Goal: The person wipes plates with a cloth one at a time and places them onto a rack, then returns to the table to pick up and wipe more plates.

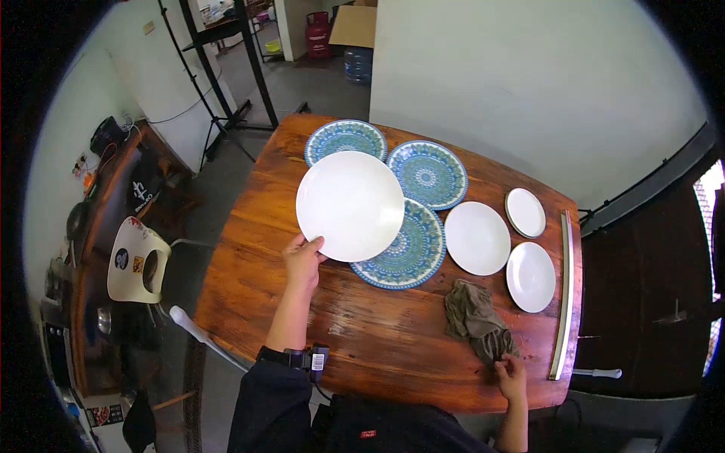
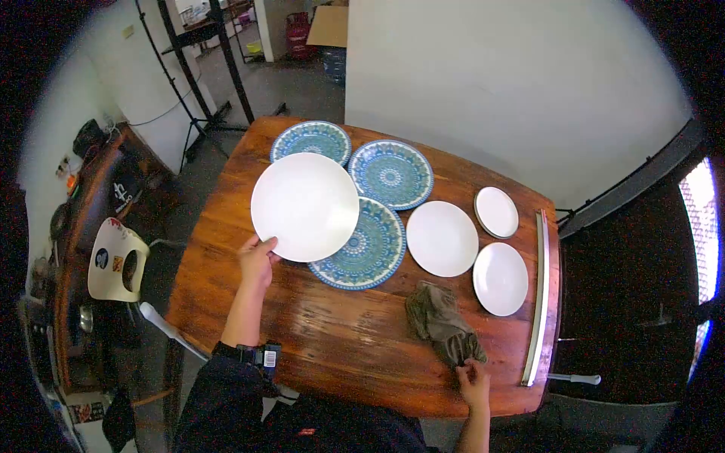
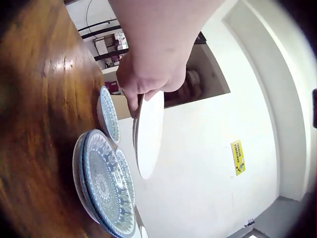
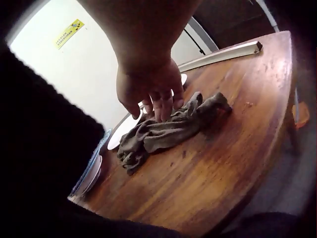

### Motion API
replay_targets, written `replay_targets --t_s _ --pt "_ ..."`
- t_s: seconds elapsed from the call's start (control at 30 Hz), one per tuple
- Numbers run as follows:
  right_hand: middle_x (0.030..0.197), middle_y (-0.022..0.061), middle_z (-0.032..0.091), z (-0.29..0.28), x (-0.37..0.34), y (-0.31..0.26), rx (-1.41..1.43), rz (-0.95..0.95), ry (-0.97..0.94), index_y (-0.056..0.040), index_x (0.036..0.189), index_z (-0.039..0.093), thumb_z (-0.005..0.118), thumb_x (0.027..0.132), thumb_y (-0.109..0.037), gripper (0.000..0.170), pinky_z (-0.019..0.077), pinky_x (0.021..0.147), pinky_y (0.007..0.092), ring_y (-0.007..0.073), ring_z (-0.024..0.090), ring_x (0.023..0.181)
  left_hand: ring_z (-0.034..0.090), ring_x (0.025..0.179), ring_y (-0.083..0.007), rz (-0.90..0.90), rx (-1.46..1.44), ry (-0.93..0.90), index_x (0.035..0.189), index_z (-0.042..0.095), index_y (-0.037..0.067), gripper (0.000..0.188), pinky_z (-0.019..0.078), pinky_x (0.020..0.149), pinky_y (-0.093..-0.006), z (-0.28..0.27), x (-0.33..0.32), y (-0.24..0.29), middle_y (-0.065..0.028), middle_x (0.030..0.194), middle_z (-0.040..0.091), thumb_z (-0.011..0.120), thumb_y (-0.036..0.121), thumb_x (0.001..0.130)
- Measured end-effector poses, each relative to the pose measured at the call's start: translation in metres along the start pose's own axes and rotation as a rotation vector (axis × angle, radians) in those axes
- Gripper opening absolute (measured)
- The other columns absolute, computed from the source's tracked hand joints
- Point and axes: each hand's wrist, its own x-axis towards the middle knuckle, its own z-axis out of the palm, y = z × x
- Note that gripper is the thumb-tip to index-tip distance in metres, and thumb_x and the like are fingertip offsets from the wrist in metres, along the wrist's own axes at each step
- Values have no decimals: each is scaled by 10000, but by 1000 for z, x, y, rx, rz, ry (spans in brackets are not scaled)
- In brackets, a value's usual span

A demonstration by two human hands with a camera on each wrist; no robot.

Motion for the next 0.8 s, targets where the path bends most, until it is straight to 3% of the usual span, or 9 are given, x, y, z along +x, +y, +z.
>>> replay_targets --t_s 0.1,0.2,0.3,0.4,0.57,0.73,0.8 --pt "654 76 545 -22 -12 16 -42 85 28 22 864 516 592 710 -90 205 409 581 257 128 504 612 570 694 -147 78 67 32 957 514 -54 232 484 571 -241 13 -2 -11 -111 838 574 524 -30 726" --pt "635 21 500 -39 -17 35 -30 10 20 3 854 512 538 749 -28 113 390 518 214 94 479 565 559 683 -134 148 88 83 970 501 -77 242 469 573 -230 29 -12 -14 -116 829 574 521 -43 731" --pt "668 59 546 -57 -19 30 85 144 27 5 861 523 571 727 -69 160 409 559 245 122 504 610 541 675 -111 244 88 120 979 500 -86 245 428 553 -192 38 -16 -19 -101 803 576 519 -53 737" --pt "666 50 539 -63 -10 39 128 33 21 -3 860 527 553 740 -54 132 404 542 234 111 497 600 514 656 -88 365 229 124 968 512 -89 228 405 567 -178 43 -25 -18 -74 767 572 522 -44 745" --pt "671 32 523 -65 11 47 130 62 -71 2 874 517 540 747 -34 134 409 543 225 101 494 604 456 605 -43 607 300 119 959 539 -60 214 365 555 -167 58 -41 -13 -24 702 556 536 -16 750" --pt "660 25 518 -50 48 37 106 -51 -137 8 899 512 549 738 -41 172 410 545 217 88 485 595 472 632 -51 602 312 118 934 550 -52 189 381 578 -177 75 -58 -10 -33 734 562 537 -12 750" --pt "632 23 527 -30 70 23 179 -140 -135 8 889 526 572 718 -56 188 409 536 227 85 479 570 516 708 -94 466 251 109 924 552 -43 186 421 643 -208 84 -67 -9 -64 816 577 541 -17 740"
